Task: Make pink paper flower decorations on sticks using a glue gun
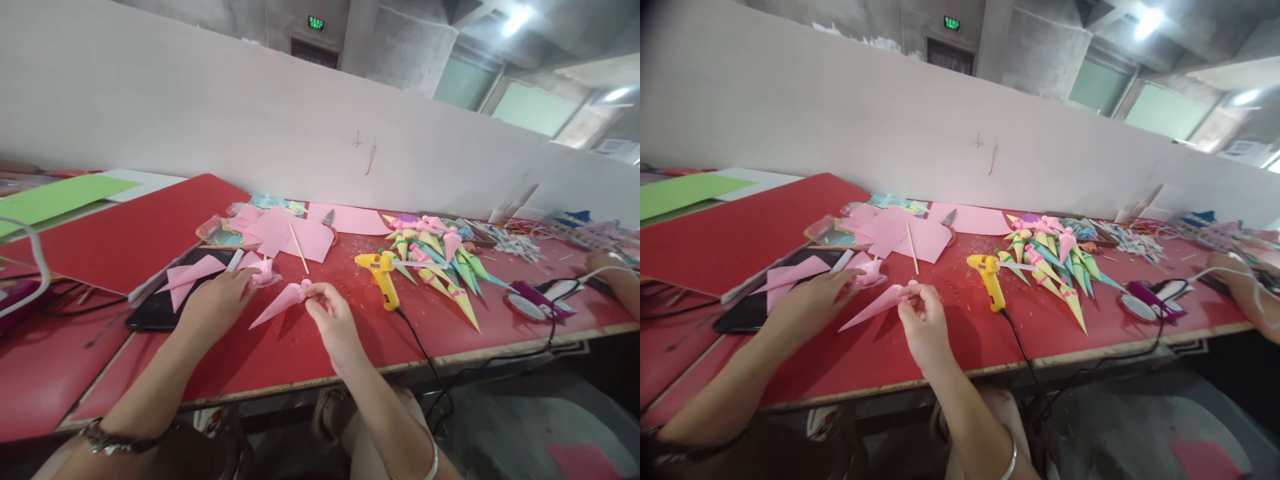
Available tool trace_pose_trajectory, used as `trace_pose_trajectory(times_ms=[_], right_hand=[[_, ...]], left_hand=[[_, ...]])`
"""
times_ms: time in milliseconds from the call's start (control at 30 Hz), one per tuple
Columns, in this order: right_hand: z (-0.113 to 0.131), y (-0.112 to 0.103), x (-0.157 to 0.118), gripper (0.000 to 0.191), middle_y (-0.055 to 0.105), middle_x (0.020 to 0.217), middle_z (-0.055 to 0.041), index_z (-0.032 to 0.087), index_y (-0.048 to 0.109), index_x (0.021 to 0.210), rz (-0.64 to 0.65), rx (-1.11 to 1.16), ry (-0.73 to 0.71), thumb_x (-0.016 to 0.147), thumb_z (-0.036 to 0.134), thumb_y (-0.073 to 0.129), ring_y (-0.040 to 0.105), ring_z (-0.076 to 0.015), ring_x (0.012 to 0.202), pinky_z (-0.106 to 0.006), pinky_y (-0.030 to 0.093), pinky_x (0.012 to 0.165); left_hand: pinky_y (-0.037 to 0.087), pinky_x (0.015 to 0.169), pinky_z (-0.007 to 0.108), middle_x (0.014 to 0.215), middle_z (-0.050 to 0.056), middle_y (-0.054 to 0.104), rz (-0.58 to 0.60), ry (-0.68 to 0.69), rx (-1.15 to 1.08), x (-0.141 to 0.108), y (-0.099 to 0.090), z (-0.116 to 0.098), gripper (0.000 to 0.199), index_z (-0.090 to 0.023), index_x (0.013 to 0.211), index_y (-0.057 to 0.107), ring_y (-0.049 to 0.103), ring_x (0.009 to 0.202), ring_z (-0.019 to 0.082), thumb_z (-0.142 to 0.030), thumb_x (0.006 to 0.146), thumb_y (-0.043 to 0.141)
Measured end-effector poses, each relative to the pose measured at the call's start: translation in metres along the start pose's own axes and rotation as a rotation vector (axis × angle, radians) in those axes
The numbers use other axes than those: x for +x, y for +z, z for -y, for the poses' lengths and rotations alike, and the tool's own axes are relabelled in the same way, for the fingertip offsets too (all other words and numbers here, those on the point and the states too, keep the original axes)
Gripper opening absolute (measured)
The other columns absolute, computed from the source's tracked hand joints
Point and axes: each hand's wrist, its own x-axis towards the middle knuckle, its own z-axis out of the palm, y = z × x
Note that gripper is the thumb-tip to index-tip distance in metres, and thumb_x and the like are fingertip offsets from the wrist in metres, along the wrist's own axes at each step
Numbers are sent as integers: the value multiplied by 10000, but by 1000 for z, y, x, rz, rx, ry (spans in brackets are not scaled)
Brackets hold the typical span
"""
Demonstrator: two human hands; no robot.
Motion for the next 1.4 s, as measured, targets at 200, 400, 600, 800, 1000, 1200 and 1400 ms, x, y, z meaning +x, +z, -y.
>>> trace_pose_trajectory(times_ms=[200, 400, 600, 800, 1000, 1200, 1400], right_hand=[[0, -2, -2, 133, 581, 859, -25, 207, 599, 820, 39, -133, -166, 745, 161, 499, 572, -166, 819, -297, 462, 767], [11, -3, -8, 337, 574, 990, -59, 243, 664, 1011, 39, -349, -480, 807, 92, 443, 568, -174, 966, -308, 461, 863], [13, -1, -11, 301, 608, 1000, -76, 240, 667, 1030, 118, -385, -482, 861, 138, 441, 575, -189, 998, -341, 440, 912], [12, 1, -14, 209, 622, 929, -48, 241, 626, 1013, 193, -277, -428, 834, 193, 529, 606, -180, 864, -332, 476, 826], [9, 3, -16, 146, 620, 901, -32, 224, 545, 964, 216, -136, -271, 819, 220, 566, 609, -157, 816, -293, 488, 774], [7, 4, -16, 77, 545, 774, 13, 222, 487, 801, 96, -78, -247, 794, 175, 547, 559, -130, 707, -247, 458, 669], [12, -1, -12, 153, 582, 814, -32, 214, 611, 796, 110, -193, -321, 796, 127, 485, 572, -173, 789, -286, 462, 714]], left_hand=[[448, 638, 347, 980, 127, 699, -21, -68, -21, 3, -12, -9, 341, -177, 966, 632, 645, 844, 296, -333, 861, 347], [474, 789, 335, 881, 42, 670, -189, 36, -262, 0, -23, -22, 262, -233, 818, 595, 611, 866, 219, -368, 844, 371], [473, 793, 314, 882, 16, 634, -116, 233, -452, -8, -35, -37, 211, -224, 821, 589, 589, 856, 187, -339, 884, 423], [472, 681, 270, 777, 2, 629, -97, 232, -496, -10, -37, -45, 204, -221, 803, 580, 577, 724, 160, -310, 881, 413], [459, 617, 248, 762, 11, 617, -108, 216, -512, -12, -33, -51, 241, -207, 766, 573, 571, 688, 151, -295, 893, 388], [479, 797, 340, 998, 70, 648, -33, 322, -399, -16, -28, -51, 291, -213, 1002, 597, 599, 915, 224, -428, 833, 498], [471, 809, 361, 1024, 88, 637, -21, 404, -215, -15, -17, -46, 392, -192, 1202, 500, 587, 943, 249, -315, 831, 528]])
